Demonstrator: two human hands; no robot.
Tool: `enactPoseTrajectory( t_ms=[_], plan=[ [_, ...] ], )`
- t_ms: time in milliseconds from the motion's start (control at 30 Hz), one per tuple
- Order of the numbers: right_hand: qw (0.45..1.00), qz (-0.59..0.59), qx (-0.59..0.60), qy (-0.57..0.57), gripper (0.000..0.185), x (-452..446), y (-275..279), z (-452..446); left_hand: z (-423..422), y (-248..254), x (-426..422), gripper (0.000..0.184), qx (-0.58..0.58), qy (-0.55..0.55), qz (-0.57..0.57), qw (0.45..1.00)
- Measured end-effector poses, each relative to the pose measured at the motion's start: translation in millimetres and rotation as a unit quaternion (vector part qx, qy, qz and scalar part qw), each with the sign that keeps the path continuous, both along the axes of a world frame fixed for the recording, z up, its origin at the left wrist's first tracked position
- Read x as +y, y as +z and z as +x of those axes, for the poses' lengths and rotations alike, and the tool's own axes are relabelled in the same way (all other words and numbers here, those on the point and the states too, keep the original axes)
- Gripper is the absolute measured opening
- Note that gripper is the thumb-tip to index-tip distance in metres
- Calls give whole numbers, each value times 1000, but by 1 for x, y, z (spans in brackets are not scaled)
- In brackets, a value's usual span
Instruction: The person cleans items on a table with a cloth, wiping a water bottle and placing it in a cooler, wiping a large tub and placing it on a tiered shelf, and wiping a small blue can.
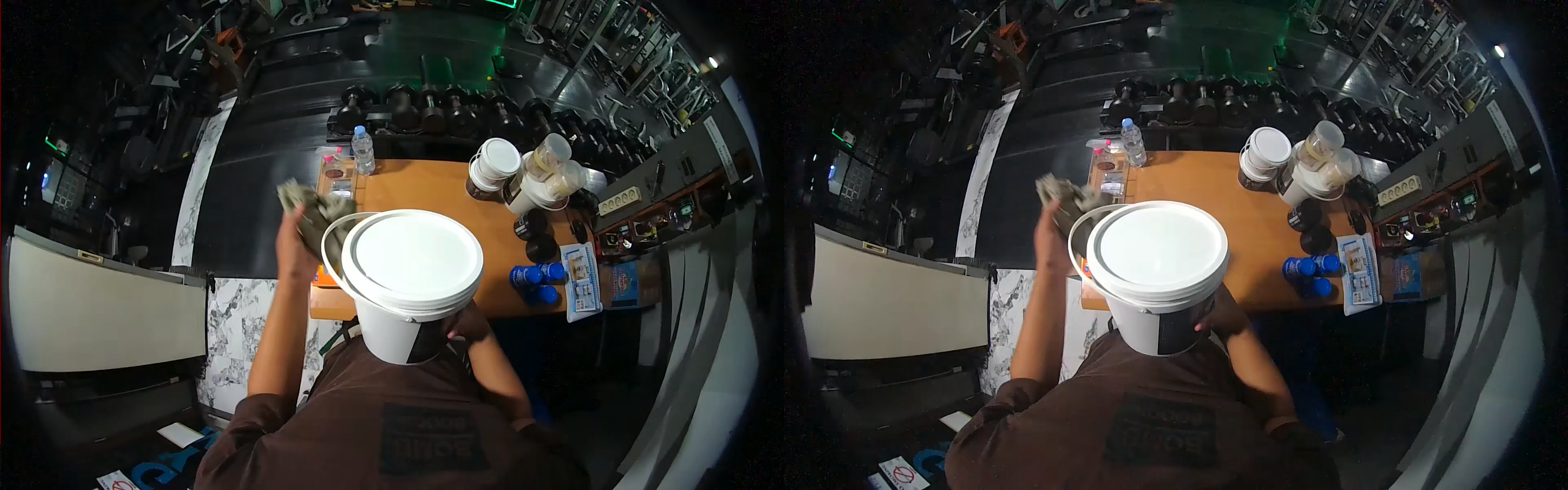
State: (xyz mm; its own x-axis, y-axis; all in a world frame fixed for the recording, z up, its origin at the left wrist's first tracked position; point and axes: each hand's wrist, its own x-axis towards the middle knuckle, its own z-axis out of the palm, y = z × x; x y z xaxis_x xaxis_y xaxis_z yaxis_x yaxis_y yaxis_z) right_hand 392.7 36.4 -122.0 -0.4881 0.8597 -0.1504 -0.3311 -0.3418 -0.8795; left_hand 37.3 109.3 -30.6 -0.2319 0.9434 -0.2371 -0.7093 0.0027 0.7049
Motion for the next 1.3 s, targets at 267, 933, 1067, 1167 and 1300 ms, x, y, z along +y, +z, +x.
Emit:
enactPoseTrajectory(
  t_ms=[267,933,1067,1167,1300],
  plan=[
    [996,60,-49,34,147,4,58,-14,20,160,-10,42,559,-279,336,705],
    [975,187,-104,60,145,0,86,-18,49,198,-25,55,716,-398,368,440],
    [958,244,-145,45,144,8,84,-31,68,204,-35,54,656,-426,458,423],
    [956,248,-147,45,144,7,81,-35,57,207,-47,55,547,-502,472,475],
    [970,210,-115,47,144,-1,83,-27,25,211,-32,43,525,-531,451,488]
  ],
)
